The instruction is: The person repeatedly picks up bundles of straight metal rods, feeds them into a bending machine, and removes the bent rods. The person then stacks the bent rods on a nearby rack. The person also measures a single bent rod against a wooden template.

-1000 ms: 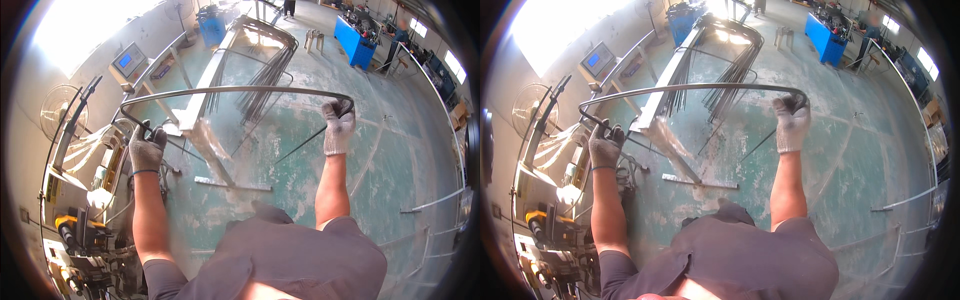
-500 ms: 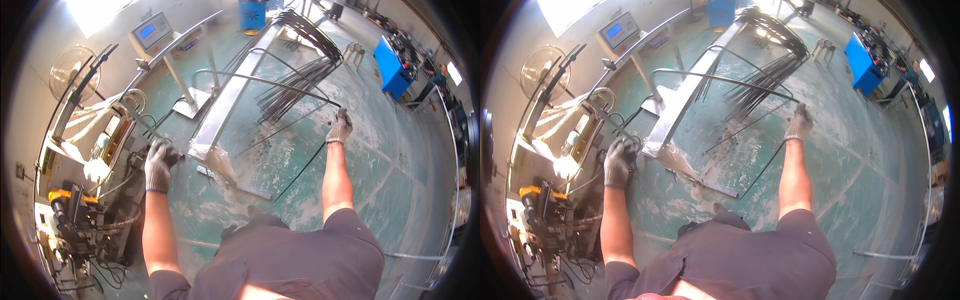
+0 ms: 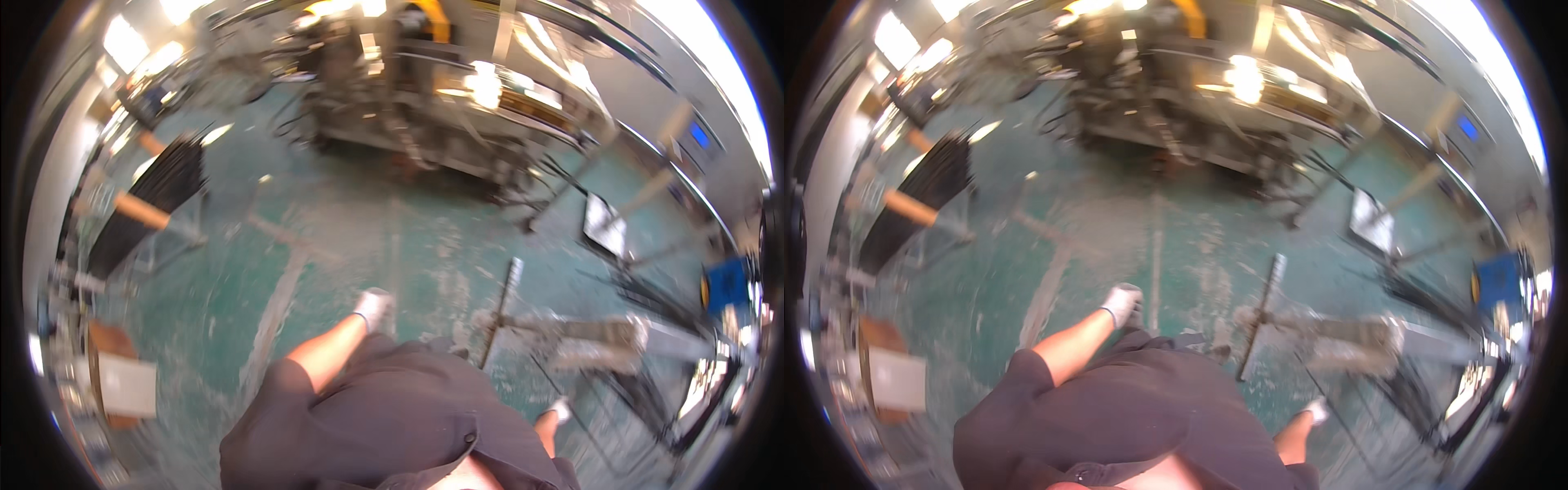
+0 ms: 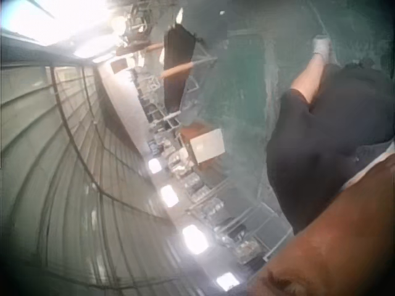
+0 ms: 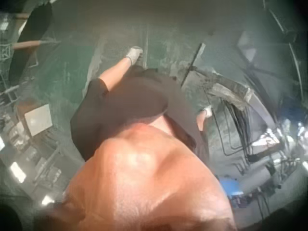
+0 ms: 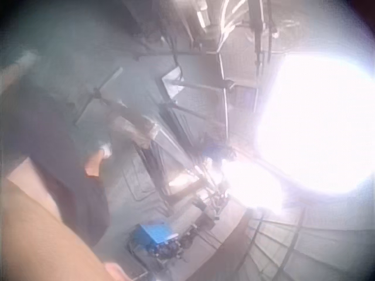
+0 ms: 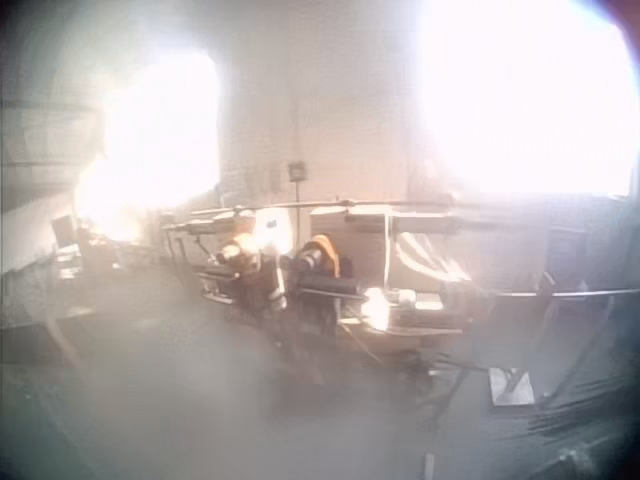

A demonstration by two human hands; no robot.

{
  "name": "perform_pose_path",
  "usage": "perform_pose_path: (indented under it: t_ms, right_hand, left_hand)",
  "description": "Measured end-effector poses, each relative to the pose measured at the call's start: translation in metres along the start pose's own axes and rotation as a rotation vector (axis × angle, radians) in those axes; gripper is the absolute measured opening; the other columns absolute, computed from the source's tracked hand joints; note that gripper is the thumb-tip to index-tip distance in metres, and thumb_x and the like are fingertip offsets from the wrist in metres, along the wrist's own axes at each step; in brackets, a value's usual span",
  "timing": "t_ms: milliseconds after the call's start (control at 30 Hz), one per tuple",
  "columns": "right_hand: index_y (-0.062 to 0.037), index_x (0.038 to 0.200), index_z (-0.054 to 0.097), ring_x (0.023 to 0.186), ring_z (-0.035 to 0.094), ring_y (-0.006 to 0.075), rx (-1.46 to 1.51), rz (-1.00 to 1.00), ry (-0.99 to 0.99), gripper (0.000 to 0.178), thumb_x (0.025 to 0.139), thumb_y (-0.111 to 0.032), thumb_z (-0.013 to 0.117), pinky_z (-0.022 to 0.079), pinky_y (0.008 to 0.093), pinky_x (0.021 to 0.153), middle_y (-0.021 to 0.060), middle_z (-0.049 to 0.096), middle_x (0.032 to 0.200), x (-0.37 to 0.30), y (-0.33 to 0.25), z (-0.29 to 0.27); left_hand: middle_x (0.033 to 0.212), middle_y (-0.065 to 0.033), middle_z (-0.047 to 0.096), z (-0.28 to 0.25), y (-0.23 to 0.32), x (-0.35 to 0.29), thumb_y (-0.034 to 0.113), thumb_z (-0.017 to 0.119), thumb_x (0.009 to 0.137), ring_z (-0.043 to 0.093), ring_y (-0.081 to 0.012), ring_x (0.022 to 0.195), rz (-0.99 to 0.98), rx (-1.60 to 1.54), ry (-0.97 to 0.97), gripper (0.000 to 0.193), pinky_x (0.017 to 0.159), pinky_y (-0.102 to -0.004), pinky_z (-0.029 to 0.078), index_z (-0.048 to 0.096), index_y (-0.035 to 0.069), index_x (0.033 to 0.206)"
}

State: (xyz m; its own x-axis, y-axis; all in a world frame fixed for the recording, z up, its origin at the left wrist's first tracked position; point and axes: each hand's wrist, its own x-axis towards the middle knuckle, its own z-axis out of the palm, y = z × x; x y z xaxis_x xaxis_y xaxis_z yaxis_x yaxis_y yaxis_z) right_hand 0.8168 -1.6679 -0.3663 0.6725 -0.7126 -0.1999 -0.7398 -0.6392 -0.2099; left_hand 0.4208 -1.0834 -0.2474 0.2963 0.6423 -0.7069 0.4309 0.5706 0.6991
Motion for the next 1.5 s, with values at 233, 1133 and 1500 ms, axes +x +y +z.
perform_pose_path:
  t_ms: [233,1133,1500]
  right_hand:
    - [-0.0018,0.111,0.077,0.097,0.075,0.0267,0.127,-1.073,-0.744,0.03,0.087,-0.02,0.078,0.057,0.0384,0.091,0.0149,0.08,0.104,-0.371,-0.163,0.073]
    - [-0.0049,0.117,0.079,0.111,0.073,0.039,-0.798,-1.816,-0.837,0.049,0.084,-0.04,0.072,0.056,0.0435,0.1,0.0236,0.075,0.118,-1.065,-0.448,0.308]
    - [-0.0032,0.111,0.076,0.098,0.074,0.0304,-0.392,-2.079,-1.221,0.035,0.09,-0.031,0.074,0.056,0.0382,0.089,0.0173,0.078,0.104,-1.53,-0.421,0.296]
  left_hand:
    - [0.079,-0.0058,0.064,-0.145,-0.042,-0.041,0.011,0.067,0.09,0.058,-0.0155,0.062,-0.088,-0.44,0.098,0.012,0.052,-0.0324,0.047,0.066,0.005,0.1]
    - [0.099,-0.0111,0.077,-0.635,0.072,0.1,0.024,0.068,0.094,0.072,-0.0179,0.086,0.153,-0.036,0.875,0.032,0.079,-0.0344,0.057,0.076,0.0,0.112]
    - [0.097,-0.0134,0.077,-0.826,0.026,0.204,0.021,0.07,0.089,0.074,-0.0205,0.086,-0.085,-0.356,0.938,0.037,0.079,-0.0347,0.058,0.074,0.0,0.119]
